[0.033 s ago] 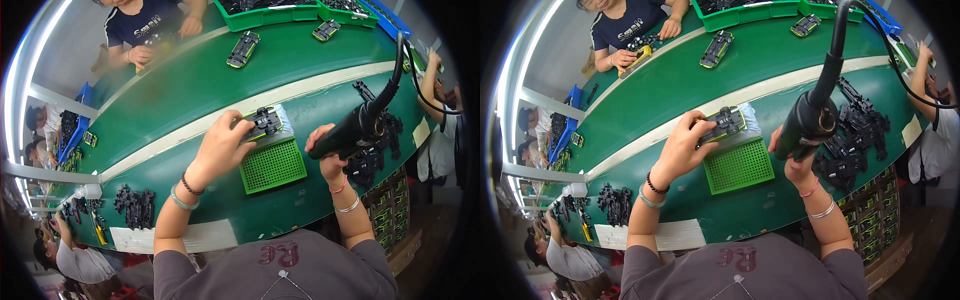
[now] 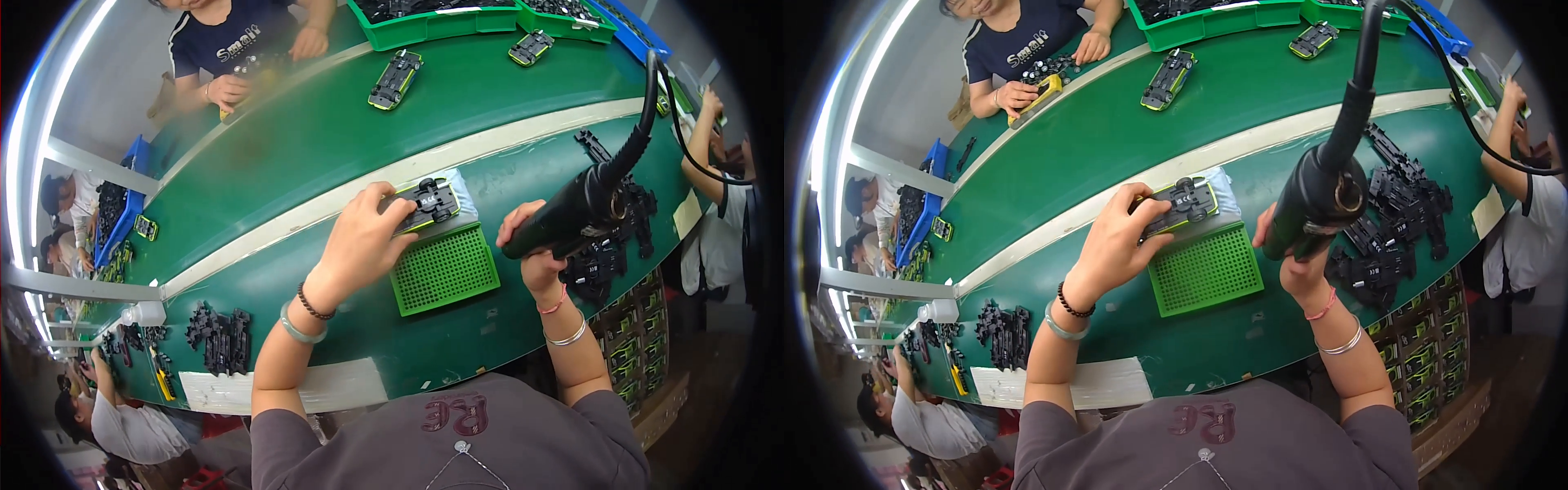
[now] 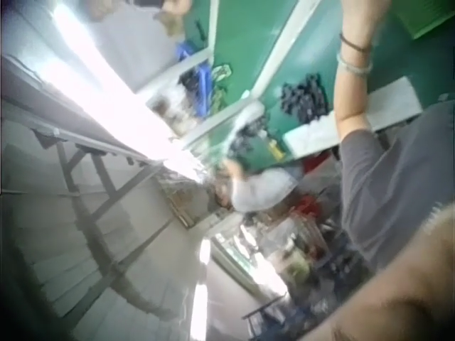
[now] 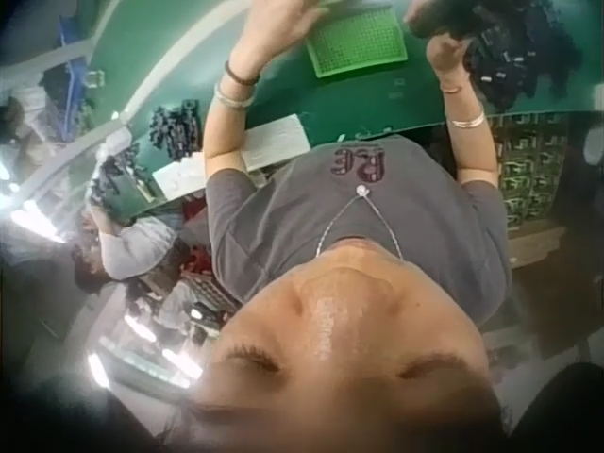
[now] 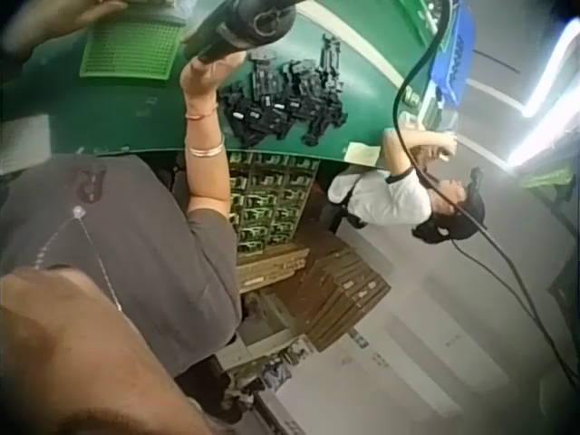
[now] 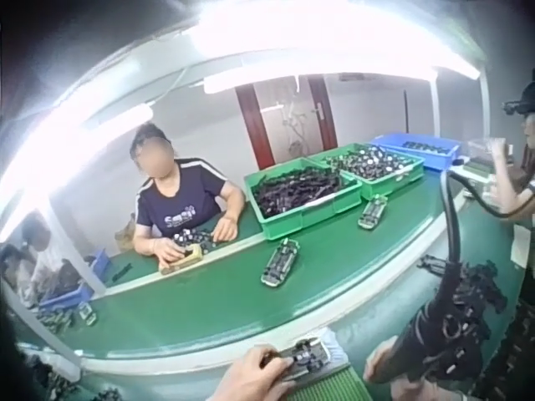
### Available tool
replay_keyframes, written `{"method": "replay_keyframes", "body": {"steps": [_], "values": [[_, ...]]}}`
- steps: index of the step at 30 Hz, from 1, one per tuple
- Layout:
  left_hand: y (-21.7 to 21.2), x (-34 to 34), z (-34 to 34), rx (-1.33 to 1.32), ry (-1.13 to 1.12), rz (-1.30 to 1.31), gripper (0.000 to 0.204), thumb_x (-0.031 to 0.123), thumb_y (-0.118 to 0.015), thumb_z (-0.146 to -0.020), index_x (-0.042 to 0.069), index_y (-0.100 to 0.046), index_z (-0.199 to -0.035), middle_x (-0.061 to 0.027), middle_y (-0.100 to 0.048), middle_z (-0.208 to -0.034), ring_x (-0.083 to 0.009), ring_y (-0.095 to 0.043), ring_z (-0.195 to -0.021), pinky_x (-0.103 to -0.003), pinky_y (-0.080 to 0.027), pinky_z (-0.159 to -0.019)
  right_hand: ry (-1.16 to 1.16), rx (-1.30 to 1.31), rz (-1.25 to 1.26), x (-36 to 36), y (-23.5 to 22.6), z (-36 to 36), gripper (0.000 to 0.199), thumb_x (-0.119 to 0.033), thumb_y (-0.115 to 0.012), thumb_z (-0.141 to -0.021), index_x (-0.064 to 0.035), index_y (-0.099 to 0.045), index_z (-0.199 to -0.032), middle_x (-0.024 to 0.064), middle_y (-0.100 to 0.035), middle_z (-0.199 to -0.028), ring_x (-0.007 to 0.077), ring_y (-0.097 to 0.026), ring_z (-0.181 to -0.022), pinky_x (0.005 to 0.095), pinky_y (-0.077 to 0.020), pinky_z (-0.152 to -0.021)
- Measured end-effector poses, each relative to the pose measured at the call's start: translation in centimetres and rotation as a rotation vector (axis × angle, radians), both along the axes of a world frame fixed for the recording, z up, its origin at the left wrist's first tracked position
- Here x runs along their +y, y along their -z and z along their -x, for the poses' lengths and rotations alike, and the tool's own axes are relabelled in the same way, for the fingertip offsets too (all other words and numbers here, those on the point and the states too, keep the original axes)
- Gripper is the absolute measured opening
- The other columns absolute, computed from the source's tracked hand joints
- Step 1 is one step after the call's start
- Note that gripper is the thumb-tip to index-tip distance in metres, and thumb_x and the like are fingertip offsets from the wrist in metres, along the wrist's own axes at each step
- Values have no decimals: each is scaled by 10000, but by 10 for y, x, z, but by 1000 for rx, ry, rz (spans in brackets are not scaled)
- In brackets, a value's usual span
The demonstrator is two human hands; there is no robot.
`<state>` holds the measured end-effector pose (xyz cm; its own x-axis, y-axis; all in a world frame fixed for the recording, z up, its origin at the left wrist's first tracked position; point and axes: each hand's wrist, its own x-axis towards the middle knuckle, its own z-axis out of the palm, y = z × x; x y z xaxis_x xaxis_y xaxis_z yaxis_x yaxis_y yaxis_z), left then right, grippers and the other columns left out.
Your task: The person takes toy cars from a conveyor belt, fastens screws into their undersides using an electric screwdriver, and places the assembled cars into a packaging box.
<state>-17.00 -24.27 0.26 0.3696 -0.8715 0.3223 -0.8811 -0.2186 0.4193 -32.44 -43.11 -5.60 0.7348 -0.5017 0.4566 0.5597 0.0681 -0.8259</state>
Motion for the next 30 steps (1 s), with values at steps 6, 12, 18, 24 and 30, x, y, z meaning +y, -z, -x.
{"method": "replay_keyframes", "body": {"steps": [6, 12, 18, 24, 30], "values": [[11, 2, -3, -87, -11, -23, 365, 117, -697, -694, 44, -545, -1017, -162, -487, -1040, -330, -508, -931, -386, -445, -778, 133, 191, 88, 8, -16, -1, 935, -880, -383, -491, -8, -426, -827, 61, -491, -676, 144, -504, -595, 253, -433, -553], [17, 3, -10, -101, 17, 25, 378, 121, -694, -682, 61, -537, -1021, -169, -484, -1047, -332, -502, -922, -394, -436, -786, 105, 213, 82, 8, -18, -3, 931, -876, -389, -508, -11, -425, -851, 65, -490, -696, 147, -500, -611, 262, -432, -570], [28, 0, -6, -221, 34, 64, 527, 127, -675, -685, 183, -510, -1183, -196, -459, -1054, -332, -491, -933, -413, -409, -797, 49, 207, 44, 5, -9, 2, 891, -856, -429, -529, -43, -405, -893, 56, -462, -735, 146, -467, -633, 272, -416, -601], [28, 3, 0, -262, 4, 15, 516, 170, -672, -703, 191, -514, -1194, -179, -454, -1082, -311, -490, -953, -398, -398, -806, 89, 211, 82, 8, -14, 3, 874, -860, -387, -559, -44, -409, -871, 52, -465, -695, 141, -470, -600, 267, -417, -592], [27, 4, -5, -276, -6, 53, 517, 172, -681, -694, 212, -530, -1187, -152, -460, -1068, -291, -500, -907, -388, -408, -778, 38, 213, 95, 5, -20, 0, 870, -857, -398, -565, -39, -414, -863, 60, -476, -689, 145, -479, -596, 265, -418, -573]]}}
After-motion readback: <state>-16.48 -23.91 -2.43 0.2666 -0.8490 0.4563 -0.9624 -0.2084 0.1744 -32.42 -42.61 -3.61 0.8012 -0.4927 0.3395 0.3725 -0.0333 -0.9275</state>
